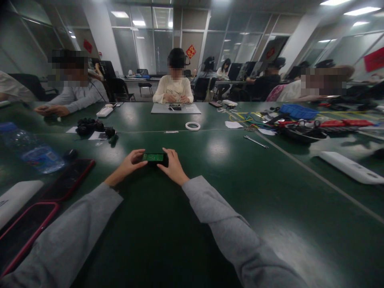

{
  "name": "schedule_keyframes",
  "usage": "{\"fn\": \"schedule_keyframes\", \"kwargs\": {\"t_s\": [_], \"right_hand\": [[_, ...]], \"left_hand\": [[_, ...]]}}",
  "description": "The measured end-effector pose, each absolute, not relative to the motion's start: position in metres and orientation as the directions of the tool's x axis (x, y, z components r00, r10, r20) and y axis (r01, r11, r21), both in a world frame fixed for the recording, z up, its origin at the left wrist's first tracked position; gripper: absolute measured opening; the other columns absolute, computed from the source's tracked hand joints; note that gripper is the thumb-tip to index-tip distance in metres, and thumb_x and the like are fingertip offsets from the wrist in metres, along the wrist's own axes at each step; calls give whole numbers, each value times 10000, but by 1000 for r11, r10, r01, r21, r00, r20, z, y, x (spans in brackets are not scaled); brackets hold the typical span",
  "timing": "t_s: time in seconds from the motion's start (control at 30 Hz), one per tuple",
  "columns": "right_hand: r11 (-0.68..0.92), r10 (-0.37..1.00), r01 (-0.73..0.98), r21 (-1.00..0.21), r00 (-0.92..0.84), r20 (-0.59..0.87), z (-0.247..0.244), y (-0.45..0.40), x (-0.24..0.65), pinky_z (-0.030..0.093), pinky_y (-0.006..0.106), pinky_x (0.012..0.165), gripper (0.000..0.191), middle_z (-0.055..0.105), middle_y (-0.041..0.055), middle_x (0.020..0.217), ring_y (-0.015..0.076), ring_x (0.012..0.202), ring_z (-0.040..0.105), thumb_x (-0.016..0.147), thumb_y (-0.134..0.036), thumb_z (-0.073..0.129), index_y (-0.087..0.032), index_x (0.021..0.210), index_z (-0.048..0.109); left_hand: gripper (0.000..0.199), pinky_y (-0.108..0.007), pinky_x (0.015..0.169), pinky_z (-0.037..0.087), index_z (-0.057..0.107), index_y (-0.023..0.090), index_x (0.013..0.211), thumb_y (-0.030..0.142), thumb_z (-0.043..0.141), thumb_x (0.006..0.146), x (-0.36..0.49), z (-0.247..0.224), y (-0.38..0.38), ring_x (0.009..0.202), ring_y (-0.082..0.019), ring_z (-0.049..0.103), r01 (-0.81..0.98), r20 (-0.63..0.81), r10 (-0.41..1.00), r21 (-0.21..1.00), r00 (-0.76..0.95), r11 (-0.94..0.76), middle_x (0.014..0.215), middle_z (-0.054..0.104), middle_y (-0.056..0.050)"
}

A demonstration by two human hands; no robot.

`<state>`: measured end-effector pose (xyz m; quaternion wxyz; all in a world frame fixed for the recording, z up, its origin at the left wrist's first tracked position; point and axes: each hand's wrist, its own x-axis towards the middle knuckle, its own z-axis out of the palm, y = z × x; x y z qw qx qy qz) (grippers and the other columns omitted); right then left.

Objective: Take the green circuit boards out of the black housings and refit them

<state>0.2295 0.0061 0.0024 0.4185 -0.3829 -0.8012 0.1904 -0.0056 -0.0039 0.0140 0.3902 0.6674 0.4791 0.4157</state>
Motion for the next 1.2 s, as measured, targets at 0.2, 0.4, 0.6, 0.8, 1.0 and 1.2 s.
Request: {"fn": "schedule_keyframes", "kwargs": {"t_s": [0.2, 0.4, 0.6, 0.8, 1.0, 1.2], "right_hand": [[628, 776, 416, -658, -402, 487, -3, 11, 232, 386, 422, 1038, 592, 463, 80, 1259, 233, 1192, 456, 807, -258, 693, -243, 1327, 411], [604, 794, 516, -607, -324, 514, -6, 11, 230, 448, 437, 947, 512, 524, 98, 1150, 255, 1070, 528, 783, -250, 696, -186, 1228, 452], [543, 819, 584, -604, -206, 536, -11, 17, 232, 447, 465, 939, 518, 525, 125, 1147, 284, 1070, 529, 763, -177, 667, -175, 1222, 426], [583, 811, 440, -683, -361, 460, -7, 14, 232, 453, 419, 934, 526, 528, 79, 1168, 241, 1073, 543, 776, -197, 675, -217, 1236, 419], [612, 776, 359, -705, -446, 446, -5, 11, 232, 443, 405, 941, 534, 528, 61, 1166, 226, 1070, 545, 794, -220, 676, -240, 1261, 417], [654, 750, 384, -652, -445, 490, -4, 10, 231, 430, 414, 951, 548, 510, 61, 1185, 230, 1083, 521, 774, -160, 671, -251, 1256, 428]], "left_hand": [[575, -447, 975, 439, 512, 215, 1248, 461, 661, 751, -6, 16, -4, 1147, -260, 558, 342, 115, 971, 922, 207, -182, 1239, 584, -114], [721, -458, 977, 436, 381, 213, 1348, 317, 714, 717, -10, -1, 5, 1116, -239, 567, 340, 250, 960, 899, 125, -278, 1356, 473, -146], [589, -461, 980, 436, 432, 194, 1312, 306, 654, 778, -11, -3, 7, 1082, -224, 587, 362, 232, 964, 894, 128, -263, 1285, 544, -135], [570, -457, 1001, 421, 476, 197, 1293, 412, 638, 791, -8, 2, 1, 1139, -241, 566, 342, 244, 960, 898, 135, -276, 1313, 543, -135], [527, -424, 1050, 393, 492, 177, 1273, 424, 595, 819, -5, 5, 1, 1225, -236, 516, 279, 230, 963, 924, 142, -262, 1337, 534, -127], [501, -426, 1007, 432, 515, 182, 1258, 457, 554, 840, -3, 12, -3, 1160, -243, 561, 285, 155, 982, 942, 105, -179, 1254, 586, -118]]}}
